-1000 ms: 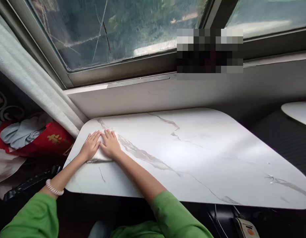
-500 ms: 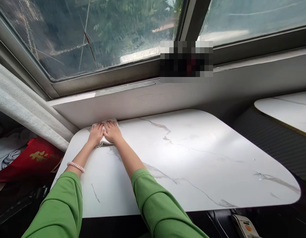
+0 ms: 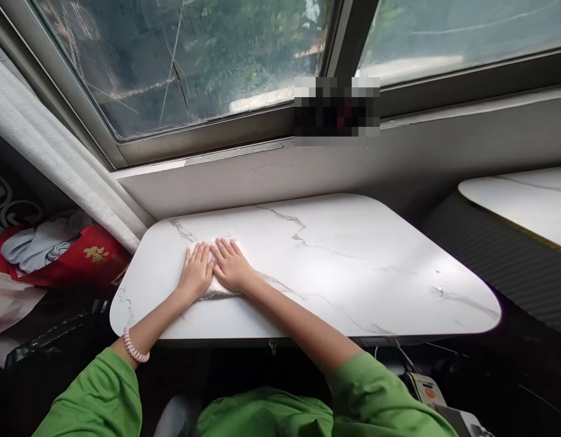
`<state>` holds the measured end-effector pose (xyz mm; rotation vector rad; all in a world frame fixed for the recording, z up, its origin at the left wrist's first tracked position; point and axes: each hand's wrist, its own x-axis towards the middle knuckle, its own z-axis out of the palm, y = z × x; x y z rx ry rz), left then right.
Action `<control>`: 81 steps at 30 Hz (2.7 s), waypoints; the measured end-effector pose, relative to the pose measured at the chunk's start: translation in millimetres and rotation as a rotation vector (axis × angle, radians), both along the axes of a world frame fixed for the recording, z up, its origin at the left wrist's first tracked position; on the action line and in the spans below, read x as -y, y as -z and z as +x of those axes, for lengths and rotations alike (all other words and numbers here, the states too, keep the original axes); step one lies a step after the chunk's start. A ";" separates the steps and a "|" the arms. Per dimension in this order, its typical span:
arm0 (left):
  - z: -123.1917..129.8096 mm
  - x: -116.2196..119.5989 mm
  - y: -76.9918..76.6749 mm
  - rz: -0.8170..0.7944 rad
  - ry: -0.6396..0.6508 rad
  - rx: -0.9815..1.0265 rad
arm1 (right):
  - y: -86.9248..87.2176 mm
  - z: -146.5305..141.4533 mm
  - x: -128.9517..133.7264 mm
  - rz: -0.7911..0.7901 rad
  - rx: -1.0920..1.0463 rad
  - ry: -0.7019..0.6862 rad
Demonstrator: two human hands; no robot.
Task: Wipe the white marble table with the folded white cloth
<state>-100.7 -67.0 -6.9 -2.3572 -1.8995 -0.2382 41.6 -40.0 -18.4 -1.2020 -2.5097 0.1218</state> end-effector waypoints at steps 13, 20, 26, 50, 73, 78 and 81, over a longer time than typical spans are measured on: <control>63.7 104.1 -9.6 -0.095 0.143 0.079 | 15.7 73.5 106.6 0.088 0.014 0.040; 61.1 66.7 -4.7 -0.098 0.119 0.114 | 12.6 60.5 74.9 -0.024 0.054 0.142; 56.8 -45.8 -1.1 -0.078 0.082 0.102 | 2.5 38.3 -24.9 -0.035 0.094 0.251; 78.3 -107.1 3.9 -0.001 0.048 0.148 | 1.1 57.9 -88.6 -0.048 0.062 0.261; 159.4 2.3 -0.3 -0.098 0.295 0.168 | 21.7 155.1 34.1 0.094 0.123 0.273; 167.1 -80.0 4.7 -0.052 0.236 0.169 | 14.6 153.7 -49.2 0.008 0.121 0.332; 169.8 -126.5 6.9 -0.030 0.209 0.171 | 10.8 151.7 -95.4 -0.010 0.103 0.358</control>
